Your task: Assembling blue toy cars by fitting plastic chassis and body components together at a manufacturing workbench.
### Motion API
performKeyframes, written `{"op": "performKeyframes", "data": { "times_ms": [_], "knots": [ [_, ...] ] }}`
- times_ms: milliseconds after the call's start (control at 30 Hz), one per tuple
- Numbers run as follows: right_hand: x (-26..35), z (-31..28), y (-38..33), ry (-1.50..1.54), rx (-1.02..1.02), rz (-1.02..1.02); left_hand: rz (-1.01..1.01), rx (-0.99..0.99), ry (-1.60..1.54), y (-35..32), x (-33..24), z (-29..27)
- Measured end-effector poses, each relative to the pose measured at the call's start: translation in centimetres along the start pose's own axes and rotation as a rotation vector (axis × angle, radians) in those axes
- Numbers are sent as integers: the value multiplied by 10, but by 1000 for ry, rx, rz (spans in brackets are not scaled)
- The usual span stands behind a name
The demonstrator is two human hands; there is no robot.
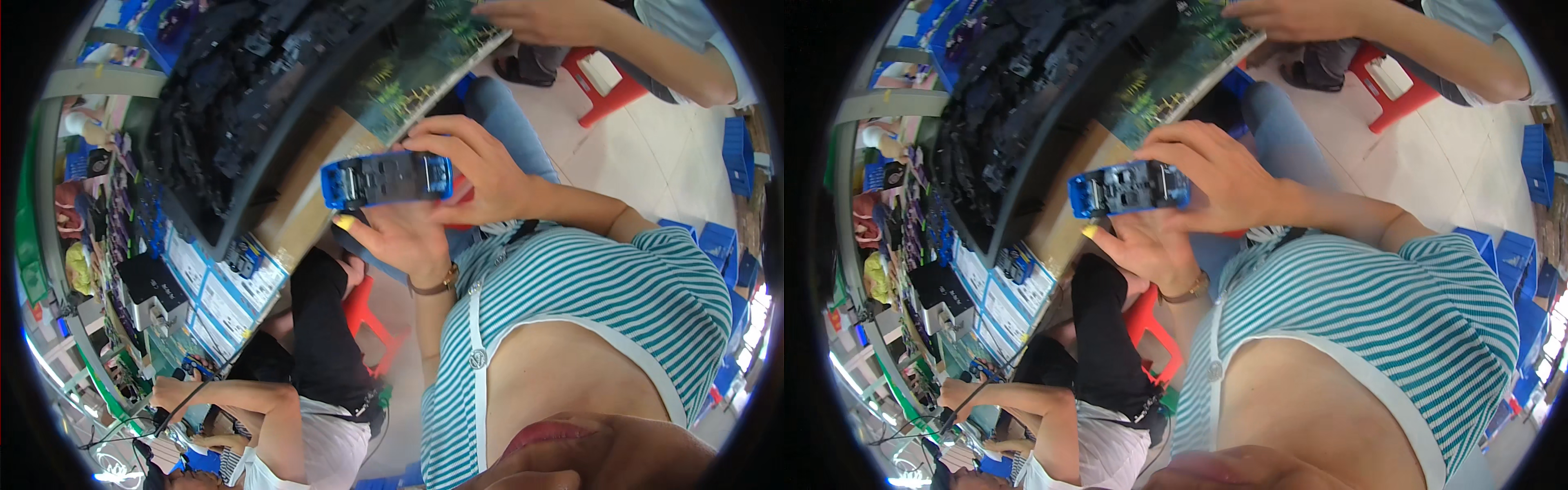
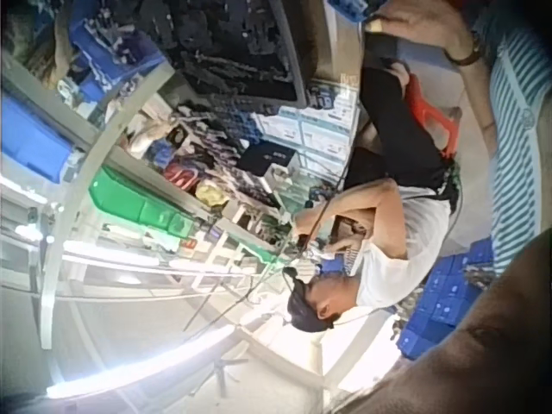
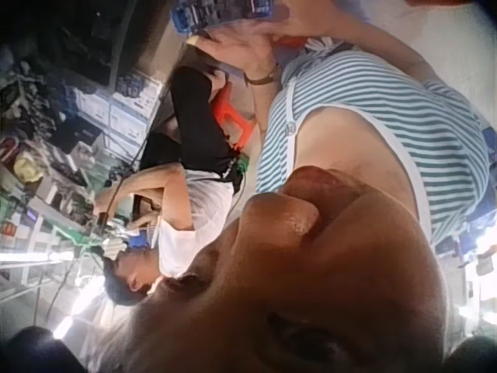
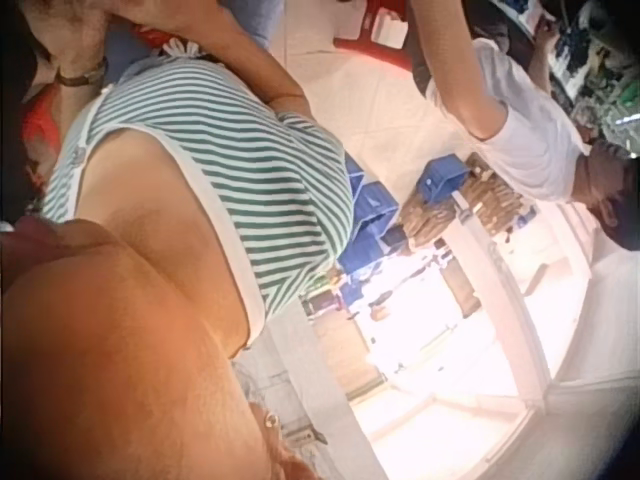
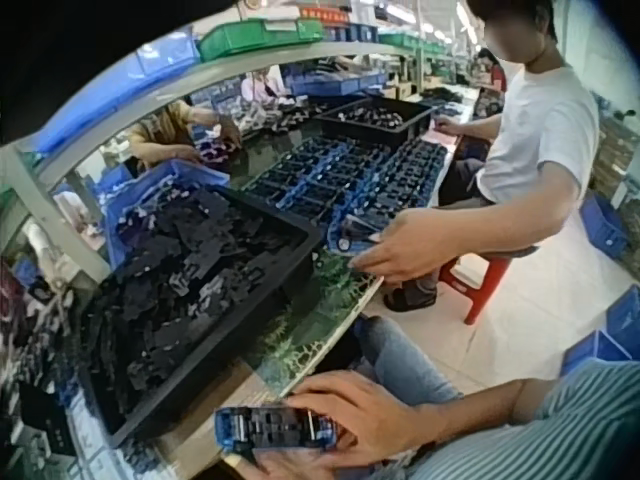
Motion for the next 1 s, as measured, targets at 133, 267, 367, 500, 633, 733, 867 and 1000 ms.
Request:
{"op": "performKeyframes", "data": {
  "times_ms": [133,267,367,500,633,733,867,1000],
  "knots": [
    [12,-17,32,-26,-61,-140,61,-51,11,-1,-15,-12],
    [-9,-25,87,-343,-97,-249,75,-42,43,-8,-29,-11],
    [-38,-38,130,-590,-172,-312,52,24,31,-4,-34,2],
    [-69,-24,178,-667,203,-294,14,57,-38,-3,-40,3],
    [-77,-24,190,-421,487,-147,4,52,-56,0,-42,6],
    [-69,-19,188,-278,509,-250,17,37,-14,0,-44,7],
    [-52,-27,184,-342,275,-199,5,46,-49,2,-41,10],
    [-37,-11,161,-473,426,-414,3,14,-94,1,-41,6]
  ]
}}
Point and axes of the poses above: each hand's wrist, its own y-axis towards the middle knuckle, its own z-axis out of the palm, x = y × z, the point moved 8 cm from there along y, towards the middle knuckle, and after that the axes turned 5 degrees about y, right-handed, at the moved point
